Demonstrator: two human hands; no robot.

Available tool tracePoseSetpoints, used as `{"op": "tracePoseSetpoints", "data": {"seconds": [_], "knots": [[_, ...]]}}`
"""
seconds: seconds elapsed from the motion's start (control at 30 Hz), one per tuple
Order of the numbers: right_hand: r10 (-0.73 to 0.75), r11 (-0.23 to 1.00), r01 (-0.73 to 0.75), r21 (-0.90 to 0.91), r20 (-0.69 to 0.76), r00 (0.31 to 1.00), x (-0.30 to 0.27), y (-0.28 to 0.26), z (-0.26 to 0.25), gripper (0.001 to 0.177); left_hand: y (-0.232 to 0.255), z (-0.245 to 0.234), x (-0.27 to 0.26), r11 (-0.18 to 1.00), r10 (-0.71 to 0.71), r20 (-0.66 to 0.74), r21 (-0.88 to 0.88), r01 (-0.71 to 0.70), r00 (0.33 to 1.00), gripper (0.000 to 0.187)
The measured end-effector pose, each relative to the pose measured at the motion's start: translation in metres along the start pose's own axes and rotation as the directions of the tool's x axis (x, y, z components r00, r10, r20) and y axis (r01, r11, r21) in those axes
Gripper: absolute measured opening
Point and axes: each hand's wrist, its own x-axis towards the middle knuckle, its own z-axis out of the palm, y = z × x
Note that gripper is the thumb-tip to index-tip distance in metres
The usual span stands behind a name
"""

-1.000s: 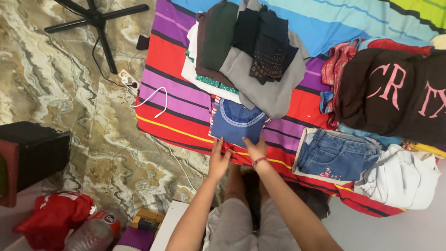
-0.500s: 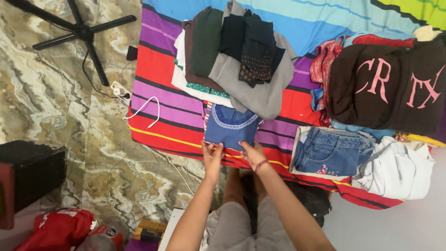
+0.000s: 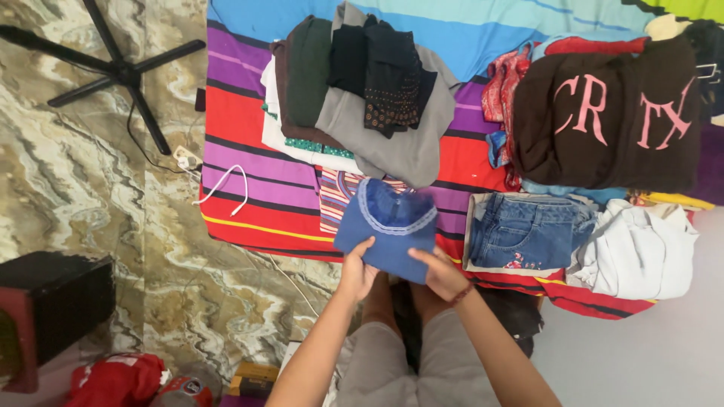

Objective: The person is folding various items of clothing and stacking them on a bed.

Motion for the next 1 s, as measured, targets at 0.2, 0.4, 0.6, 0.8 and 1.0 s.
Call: {"op": "tracePoseSetpoints", "data": {"seconds": [0.2, 0.4, 0.6, 0.8, 1.0], "knots": [[-0.318, 0.941, 0.331, 0.077, -0.139, 0.938, -0.046, -0.082, 0.040, 0.052, -0.010, 0.008, 0.004, 0.994, -0.111, 0.093, 0.016, 0.110, 0.989, 0.050], [-0.247, 0.941, 0.278, 0.191, -0.168, 0.954, -0.026, -0.095, -0.006, 0.071, -0.027, 0.056, -0.033, 0.991, -0.131, 0.153, 0.047, 0.125, 0.980, 0.050], [-0.137, 0.977, 0.136, 0.163, -0.008, 0.991, -0.049, -0.071, -0.076, 0.041, -0.061, 0.093, -0.056, 0.987, -0.152, 0.133, 0.076, 0.143, 0.979, 0.049], [-0.172, 0.962, 0.181, 0.204, -0.057, 0.983, -0.067, -0.084, -0.141, 0.037, -0.117, 0.114, -0.041, 0.962, -0.158, 0.157, 0.247, 0.116, 0.975, 0.049], [-0.214, 0.973, 0.221, 0.061, -0.107, 0.971, -0.100, -0.157, -0.217, 0.038, -0.168, 0.144, -0.039, 0.888, -0.156, 0.161, 0.454, 0.067, 0.975, 0.064]]}}
